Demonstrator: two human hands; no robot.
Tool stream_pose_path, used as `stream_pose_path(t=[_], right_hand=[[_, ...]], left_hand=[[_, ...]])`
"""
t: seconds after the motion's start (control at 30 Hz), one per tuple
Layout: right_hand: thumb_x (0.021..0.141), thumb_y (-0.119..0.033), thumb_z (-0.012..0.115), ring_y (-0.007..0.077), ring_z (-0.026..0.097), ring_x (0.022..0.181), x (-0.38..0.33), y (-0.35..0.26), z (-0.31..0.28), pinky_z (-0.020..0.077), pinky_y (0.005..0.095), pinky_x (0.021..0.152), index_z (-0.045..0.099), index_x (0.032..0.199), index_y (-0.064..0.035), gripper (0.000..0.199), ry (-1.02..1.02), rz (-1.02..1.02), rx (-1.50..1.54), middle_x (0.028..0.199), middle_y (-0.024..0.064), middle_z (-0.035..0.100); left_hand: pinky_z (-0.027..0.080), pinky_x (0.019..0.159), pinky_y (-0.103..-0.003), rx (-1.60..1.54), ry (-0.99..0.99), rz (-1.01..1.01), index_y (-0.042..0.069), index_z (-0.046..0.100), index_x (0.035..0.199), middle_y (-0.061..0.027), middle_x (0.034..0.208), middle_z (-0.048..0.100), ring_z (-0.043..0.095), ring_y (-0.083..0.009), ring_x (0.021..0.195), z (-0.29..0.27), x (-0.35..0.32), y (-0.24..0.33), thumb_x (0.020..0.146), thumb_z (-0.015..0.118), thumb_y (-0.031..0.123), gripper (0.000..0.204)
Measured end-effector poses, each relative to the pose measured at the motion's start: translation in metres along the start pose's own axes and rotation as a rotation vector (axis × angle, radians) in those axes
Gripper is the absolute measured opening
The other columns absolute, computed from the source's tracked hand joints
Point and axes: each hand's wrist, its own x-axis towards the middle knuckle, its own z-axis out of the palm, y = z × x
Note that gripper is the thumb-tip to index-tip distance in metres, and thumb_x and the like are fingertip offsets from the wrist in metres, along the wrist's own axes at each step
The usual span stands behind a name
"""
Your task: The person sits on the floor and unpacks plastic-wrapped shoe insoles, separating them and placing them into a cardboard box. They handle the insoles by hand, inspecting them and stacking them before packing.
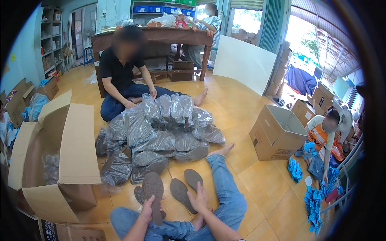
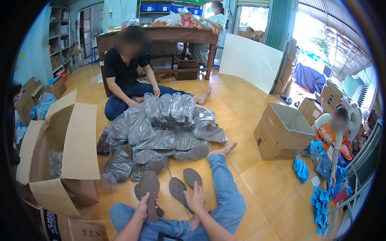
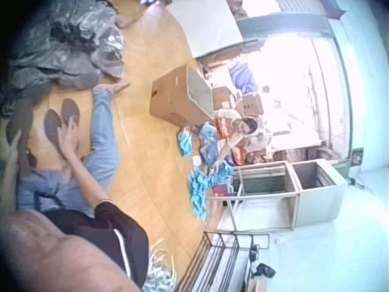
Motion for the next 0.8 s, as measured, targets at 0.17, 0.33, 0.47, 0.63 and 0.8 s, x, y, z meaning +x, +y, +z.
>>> stream_pose_path(t=[0.17,0.33,0.47,0.63,0.8], right_hand=[[0.092,-0.026,0.063,0.0097,0.057,0.075,0.000,-0.079,-0.019,0.0470,0.0238,0.059,0.046,0.129,-0.0038,0.047,-0.483,0.425,1.199,0.101,0.0066,0.060],[0.091,-0.024,0.064,0.0065,0.055,0.065,0.040,-0.107,-0.080,0.0442,0.0213,0.053,0.053,0.117,-0.0043,0.034,-0.530,0.400,1.131,0.088,0.0011,0.061],[0.091,-0.025,0.064,0.0078,0.055,0.068,0.060,-0.104,-0.090,0.0467,0.0242,0.057,0.054,0.116,-0.0035,0.034,-0.555,0.273,1.131,0.089,0.0010,0.061],[0.095,-0.023,0.056,0.0157,0.052,0.111,0.048,-0.066,-0.071,0.0451,0.0311,0.090,0.040,0.133,-0.0002,0.048,-0.513,0.032,1.482,0.125,0.0099,0.052],[0.095,-0.019,0.055,0.0172,0.048,0.119,0.045,-0.049,-0.065,0.0409,0.0325,0.099,0.036,0.137,0.0001,0.050,-0.471,0.129,1.625,0.131,0.0105,0.048]], left_hand=[[0.054,0.060,-0.029,0.262,-0.029,0.122,0.003,0.055,0.116,-0.0088,0.095,0.065,0.063,-0.0167,0.072,0.077,-0.006,-0.018,0.097,0.047,0.045,0.047],[0.056,0.070,-0.034,-0.165,-0.141,0.020,0.003,0.053,0.120,-0.0102,0.105,0.063,0.064,-0.0194,0.088,0.122,-0.016,0.008,0.096,0.046,0.046,0.050],[0.054,0.081,-0.036,0.091,-0.141,0.159,0.002,0.048,0.126,-0.0115,0.113,0.061,0.063,-0.0198,0.097,0.138,-0.016,0.030,0.093,0.054,0.028,0.043],[0.052,0.087,-0.034,0.071,-0.002,0.330,0.001,0.047,0.128,-0.0095,0.114,0.061,0.061,-0.0202,0.102,0.157,-0.021,0.032,0.087,0.062,0.015,0.046],[0.052,0.090,-0.035,0.240,0.018,0.305,0.001,0.047,0.128,-0.0104,0.117,0.060,0.061,-0.0203,0.104,0.165,-0.013,0.027,0.087,0.064,0.019,0.048]])
